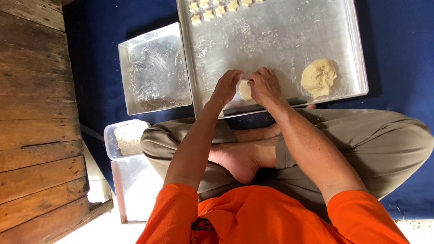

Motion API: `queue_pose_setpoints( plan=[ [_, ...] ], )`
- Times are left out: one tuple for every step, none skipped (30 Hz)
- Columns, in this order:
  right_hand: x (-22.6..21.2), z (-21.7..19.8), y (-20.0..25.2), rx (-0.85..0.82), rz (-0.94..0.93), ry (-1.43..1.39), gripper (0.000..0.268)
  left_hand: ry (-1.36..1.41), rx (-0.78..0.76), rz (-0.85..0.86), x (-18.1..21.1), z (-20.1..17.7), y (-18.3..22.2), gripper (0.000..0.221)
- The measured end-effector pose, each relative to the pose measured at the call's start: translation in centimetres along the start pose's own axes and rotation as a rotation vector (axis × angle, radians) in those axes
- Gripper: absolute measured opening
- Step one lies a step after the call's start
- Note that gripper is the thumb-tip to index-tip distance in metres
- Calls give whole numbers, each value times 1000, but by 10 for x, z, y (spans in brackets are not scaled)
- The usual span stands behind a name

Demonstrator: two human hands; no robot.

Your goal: A person is preparing star-shaped cookies by rolling out small pieces of dough and using a cutter on a baking tray.

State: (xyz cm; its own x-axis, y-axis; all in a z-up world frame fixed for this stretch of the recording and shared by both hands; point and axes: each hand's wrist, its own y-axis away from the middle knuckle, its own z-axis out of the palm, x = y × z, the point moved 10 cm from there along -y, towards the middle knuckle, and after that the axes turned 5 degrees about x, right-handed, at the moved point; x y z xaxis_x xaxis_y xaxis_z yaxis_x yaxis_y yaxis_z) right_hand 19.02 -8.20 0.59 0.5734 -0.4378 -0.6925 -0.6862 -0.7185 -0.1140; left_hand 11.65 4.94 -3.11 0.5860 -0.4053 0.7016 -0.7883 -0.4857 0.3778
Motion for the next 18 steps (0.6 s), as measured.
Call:
queue_pose_setpoints(
  plan=[
    [1, 1, -1, 1, -4, -2, 13, -1, 5, 0, -3, -2, 4, 27],
    [0, 5, -1, -27, -26, -41, 12, 27, 12, 8, -4, -4, 6, 30],
    [1, 8, -2, -56, -48, -79, 12, 55, 19, 15, -6, -5, 8, 34],
    [-3, 4, -1, -54, -42, -81, 12, 53, 13, 15, -5, -7, 14, 34],
    [-2, 6, 1, -110, 15, -134, 14, 94, -3, 30, -2, -9, 20, 39],
    [-3, 8, 3, -167, 71, -188, 17, 136, -18, 43, 0, -11, 26, 46],
    [-6, 2, 4, -166, 76, -190, 17, 135, -22, 42, -1, -12, 31, 46],
    [-5, 1, 4, -215, 130, -212, 19, 153, -50, 10, -5, -13, 35, 51],
    [-5, 1, 4, -263, 184, -234, 21, 171, -77, -21, -8, -14, 39, 56],
    [-8, -3, 2, -265, 181, -235, 21, 172, -73, -23, -14, -12, 42, 56],
    [-5, -3, 2, -290, 253, -293, 21, 345, -89, -22, -17, -9, 46, 54],
    [-1, -4, 3, -312, 327, -349, 22, 518, -105, -18, -19, -6, 49, 55],
    [3, 3, 0, -313, 324, -348, 22, 519, -102, -17, -22, -5, 50, 55],
    [10, 11, 0, -291, 387, -511, 21, 647, -109, -94, -30, 0, 52, 57],
    [17, 19, -1, -267, 448, -674, 21, 774, -116, -171, -37, 5, 55, 62],
    [15, 19, -2, -267, 448, -672, 21, 776, -116, -171, -44, 9, 52, 62],
    [18, 19, -1, -226, 521, -793, 20, 803, -118, -205, -54, 16, 49, 52],
    [20, 20, 1, -184, 596, -915, 20, 830, -121, -241, -63, 23, 48, 43]
  ],
)
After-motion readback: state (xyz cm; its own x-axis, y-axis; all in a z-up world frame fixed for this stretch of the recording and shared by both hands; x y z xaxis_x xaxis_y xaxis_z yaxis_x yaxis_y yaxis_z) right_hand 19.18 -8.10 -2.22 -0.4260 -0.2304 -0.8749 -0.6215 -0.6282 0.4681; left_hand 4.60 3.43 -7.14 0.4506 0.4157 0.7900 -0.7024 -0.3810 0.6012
